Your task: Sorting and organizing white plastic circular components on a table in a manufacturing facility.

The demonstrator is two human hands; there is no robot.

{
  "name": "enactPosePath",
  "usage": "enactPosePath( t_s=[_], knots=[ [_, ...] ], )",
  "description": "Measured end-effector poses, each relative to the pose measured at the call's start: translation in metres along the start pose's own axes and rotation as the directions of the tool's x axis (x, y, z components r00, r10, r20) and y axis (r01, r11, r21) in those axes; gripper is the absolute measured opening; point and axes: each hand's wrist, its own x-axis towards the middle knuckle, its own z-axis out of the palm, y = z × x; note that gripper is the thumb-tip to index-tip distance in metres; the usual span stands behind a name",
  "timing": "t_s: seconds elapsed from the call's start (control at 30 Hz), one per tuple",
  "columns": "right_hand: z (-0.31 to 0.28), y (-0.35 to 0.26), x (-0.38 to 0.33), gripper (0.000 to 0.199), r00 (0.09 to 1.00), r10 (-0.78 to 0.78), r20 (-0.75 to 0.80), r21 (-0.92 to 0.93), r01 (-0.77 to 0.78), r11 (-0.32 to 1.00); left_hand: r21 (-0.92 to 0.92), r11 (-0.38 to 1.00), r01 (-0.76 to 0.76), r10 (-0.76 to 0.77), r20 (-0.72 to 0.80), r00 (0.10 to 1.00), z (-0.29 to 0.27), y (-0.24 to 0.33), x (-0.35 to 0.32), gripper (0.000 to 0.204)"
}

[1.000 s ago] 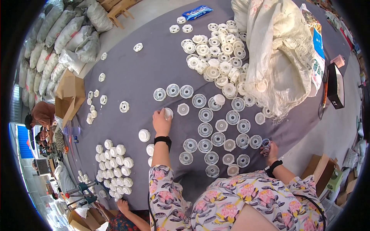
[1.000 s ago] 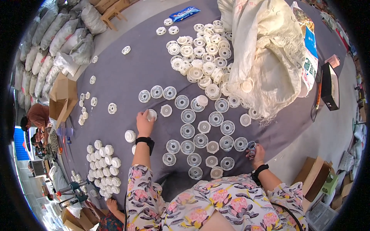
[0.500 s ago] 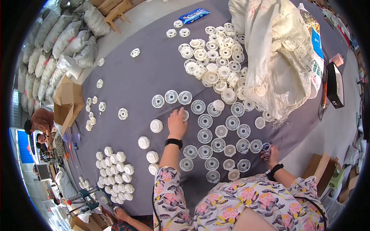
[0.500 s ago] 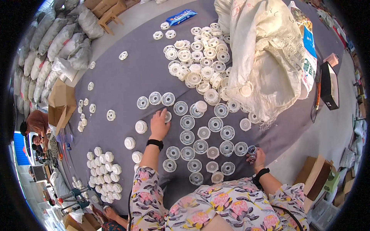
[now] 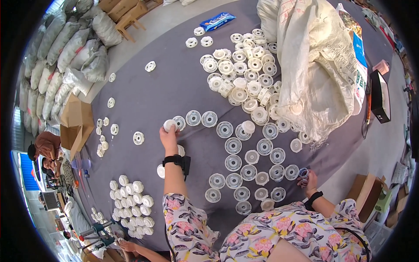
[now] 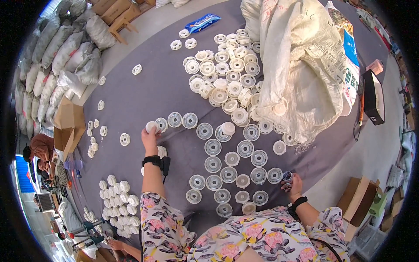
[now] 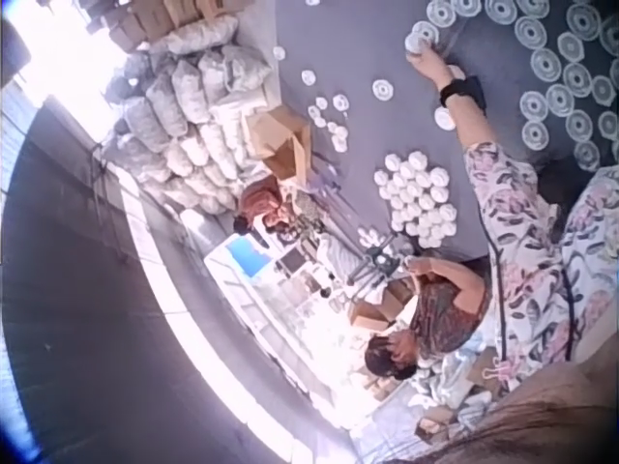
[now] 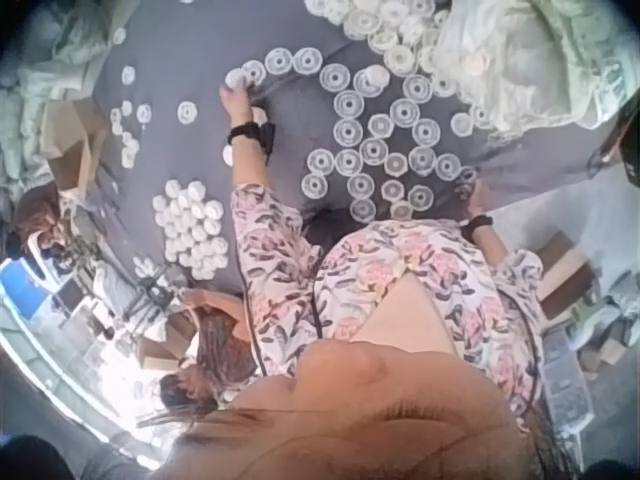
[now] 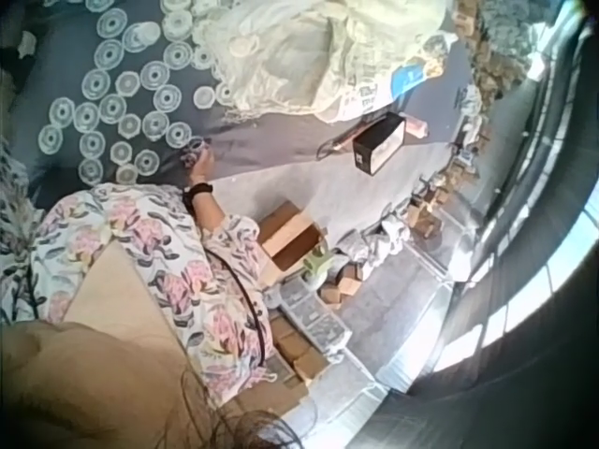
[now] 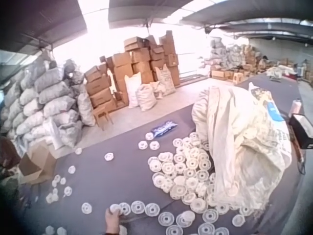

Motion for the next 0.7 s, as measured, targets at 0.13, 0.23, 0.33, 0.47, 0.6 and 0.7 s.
enactPosePath(
  t_s=[0.13, 0.23, 0.33, 0.47, 0.6, 0.7],
  knots=[
    [0.0, 0.002, 0.0, 0.025, 1.0, 0.002, 0.003, 0.025, -0.002, 1.0, -0.003, 0.995, 0.099, -0.098, 0.079, 0.992, -0.002, 0.006, 0.015, 0.037],
    [0.002, 0.005, 0.0, 0.024, 1.0, -0.022, -0.022, 0.089, 0.024, 0.996, 0.188, 0.974, 0.127, -0.157, 0.155, 0.975, -0.005, 0.01, 0.022, 0.036],
    [0.005, 0.005, 0.0, 0.023, 1.0, -0.022, -0.01, 0.09, 0.023, 0.996, 0.689, 0.706, -0.166, 0.205, 0.026, 0.978, -0.009, 0.001, 0.026, 0.032],
    [-0.001, 0.006, 0.001, 0.023, 0.999, -0.049, -0.01, 0.098, 0.05, 0.994, 0.792, 0.589, -0.163, 0.309, -0.034, 0.951, 0.01, 0.018, 0.007, 0.03],
    [0.006, -0.002, -0.004, 0.024, 0.999, -0.031, -0.013, 0.063, 0.031, 0.998, 0.869, 0.278, -0.409, 0.459, 0.254, 0.851, -0.004, 0.001, 0.007, 0.035],
    [0.004, 0.002, 0.0, 0.024, 0.999, -0.035, 0.008, 0.058, 0.034, 0.998, 0.909, 0.08, -0.41, 0.381, 0.352, 0.855, -0.009, -0.015, 0.0, 0.043]
  ],
)
